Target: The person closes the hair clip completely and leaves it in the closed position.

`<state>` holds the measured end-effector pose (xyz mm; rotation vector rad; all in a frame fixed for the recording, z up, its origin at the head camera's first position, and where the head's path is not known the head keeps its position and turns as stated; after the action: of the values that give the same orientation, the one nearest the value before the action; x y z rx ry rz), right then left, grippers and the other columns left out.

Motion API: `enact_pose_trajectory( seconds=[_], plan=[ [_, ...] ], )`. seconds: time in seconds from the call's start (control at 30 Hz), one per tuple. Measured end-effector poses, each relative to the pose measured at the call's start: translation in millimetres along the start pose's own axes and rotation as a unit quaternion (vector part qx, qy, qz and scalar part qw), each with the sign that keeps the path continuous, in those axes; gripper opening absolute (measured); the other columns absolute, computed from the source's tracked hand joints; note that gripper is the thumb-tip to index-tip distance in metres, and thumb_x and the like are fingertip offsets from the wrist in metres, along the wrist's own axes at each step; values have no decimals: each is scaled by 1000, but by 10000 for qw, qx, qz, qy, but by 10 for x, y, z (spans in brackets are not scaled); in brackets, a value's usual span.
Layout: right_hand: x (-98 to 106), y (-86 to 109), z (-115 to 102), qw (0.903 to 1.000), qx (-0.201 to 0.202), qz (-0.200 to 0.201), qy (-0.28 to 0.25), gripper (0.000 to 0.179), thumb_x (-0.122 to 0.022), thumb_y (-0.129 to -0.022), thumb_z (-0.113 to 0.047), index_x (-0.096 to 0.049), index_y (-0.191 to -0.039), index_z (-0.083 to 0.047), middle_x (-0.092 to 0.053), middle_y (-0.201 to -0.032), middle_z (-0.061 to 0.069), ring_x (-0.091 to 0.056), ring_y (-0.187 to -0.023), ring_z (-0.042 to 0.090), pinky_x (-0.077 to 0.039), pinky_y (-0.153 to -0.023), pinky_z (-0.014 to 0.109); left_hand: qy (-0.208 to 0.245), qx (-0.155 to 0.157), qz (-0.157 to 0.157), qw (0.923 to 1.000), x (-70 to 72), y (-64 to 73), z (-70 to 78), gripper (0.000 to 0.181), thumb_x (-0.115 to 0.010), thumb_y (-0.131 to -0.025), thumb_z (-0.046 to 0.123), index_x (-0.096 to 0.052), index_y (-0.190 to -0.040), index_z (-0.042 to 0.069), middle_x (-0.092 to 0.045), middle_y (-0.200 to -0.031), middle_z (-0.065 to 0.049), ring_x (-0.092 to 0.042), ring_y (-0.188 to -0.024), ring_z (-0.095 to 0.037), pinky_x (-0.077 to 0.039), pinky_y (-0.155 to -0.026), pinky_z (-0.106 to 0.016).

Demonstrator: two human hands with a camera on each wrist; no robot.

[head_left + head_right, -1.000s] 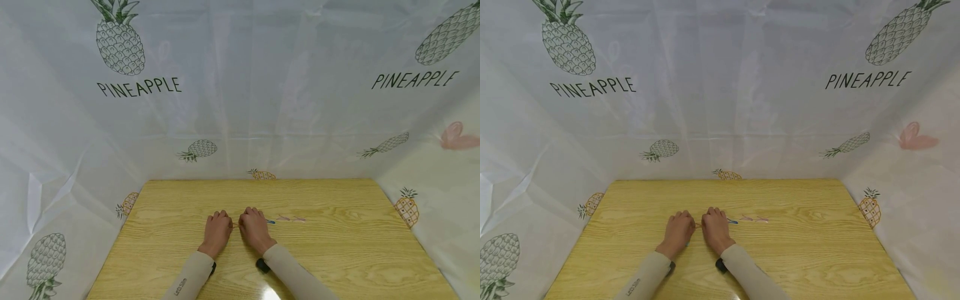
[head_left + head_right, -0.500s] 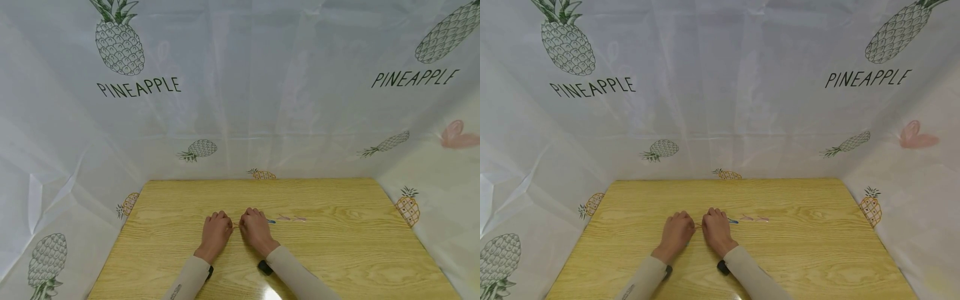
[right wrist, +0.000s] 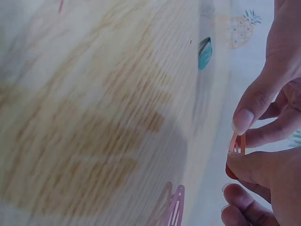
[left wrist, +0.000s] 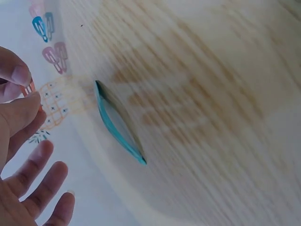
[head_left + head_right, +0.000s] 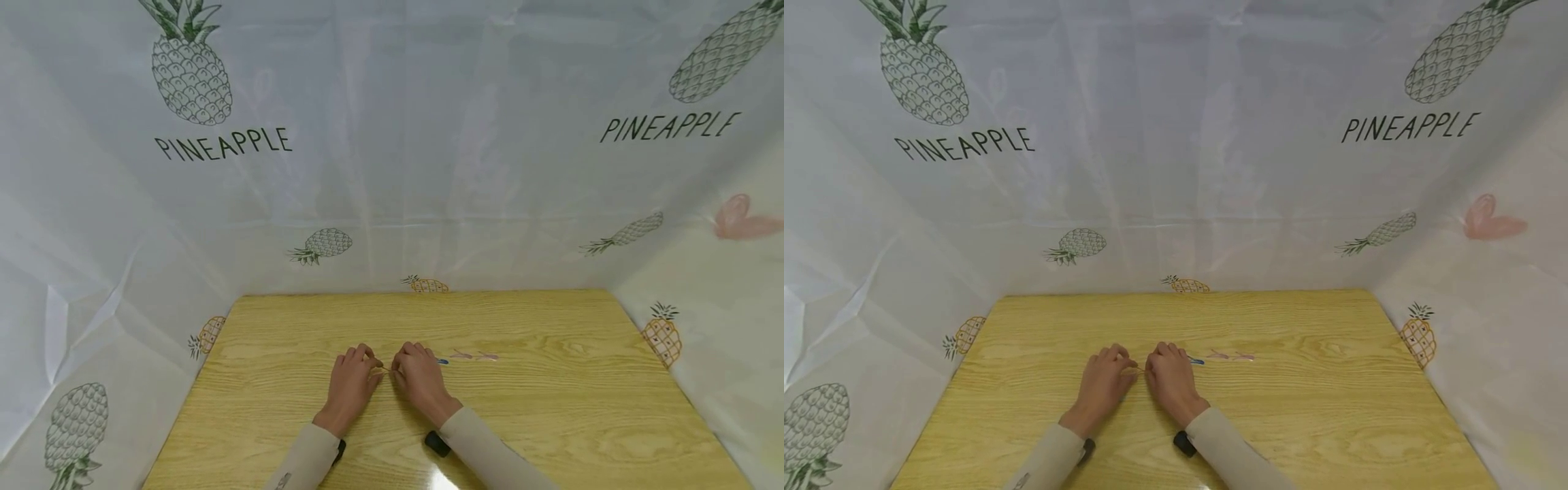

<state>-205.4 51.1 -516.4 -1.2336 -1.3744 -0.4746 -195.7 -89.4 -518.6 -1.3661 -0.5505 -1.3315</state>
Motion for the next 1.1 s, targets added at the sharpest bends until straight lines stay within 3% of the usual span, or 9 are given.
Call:
enact_pose_trajectory(
  seconds=[0.37, 0.73, 1.1],
  plan=[
    [103, 69, -30, 9993, 243, 71, -269, 14, -90, -86, -15, -76, -82, -16, -64, -89, -3, -60, -81, 17, -53, -78, 38, -99, -277, 148, 9995, 91, 56, 51, 9, -87, -88, 23, -81, -91, 18, -63, -106, 3, -58, -95, -18, -51, -83, -40],
    [147, 92, -17, 9980, 464, -44, -434, 9, -87, -88, -13, -80, -85, -16, -67, -85, -5, -63, -78, 14, -58, -79, 39, -38, -361, 217, 9991, 176, 83, 82, 9, -88, -87, 21, -80, -87, 20, -64, -105, 4, -58, -97, -17, -50, -83, -39],
    [200, 116, -28, 9932, 801, 18, -847, 12, -89, -85, -10, -79, -85, -15, -67, -83, -5, -62, -75, 11, -55, -70, 27, 124, -575, 243, 9980, 252, 124, 78, 11, -89, -85, 18, -79, -83, 21, -62, -103, 5, -56, -94, -16, -49, -83, -38]
  ],
)
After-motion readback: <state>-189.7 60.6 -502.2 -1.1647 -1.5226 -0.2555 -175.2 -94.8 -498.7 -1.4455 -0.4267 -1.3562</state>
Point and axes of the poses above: each hand's wrist, its own y-axis away from the middle knuckle, its own x-axis out of the back of the hand, z = x × y, the point moved 5 cm from there along -y, towards the middle knuckle
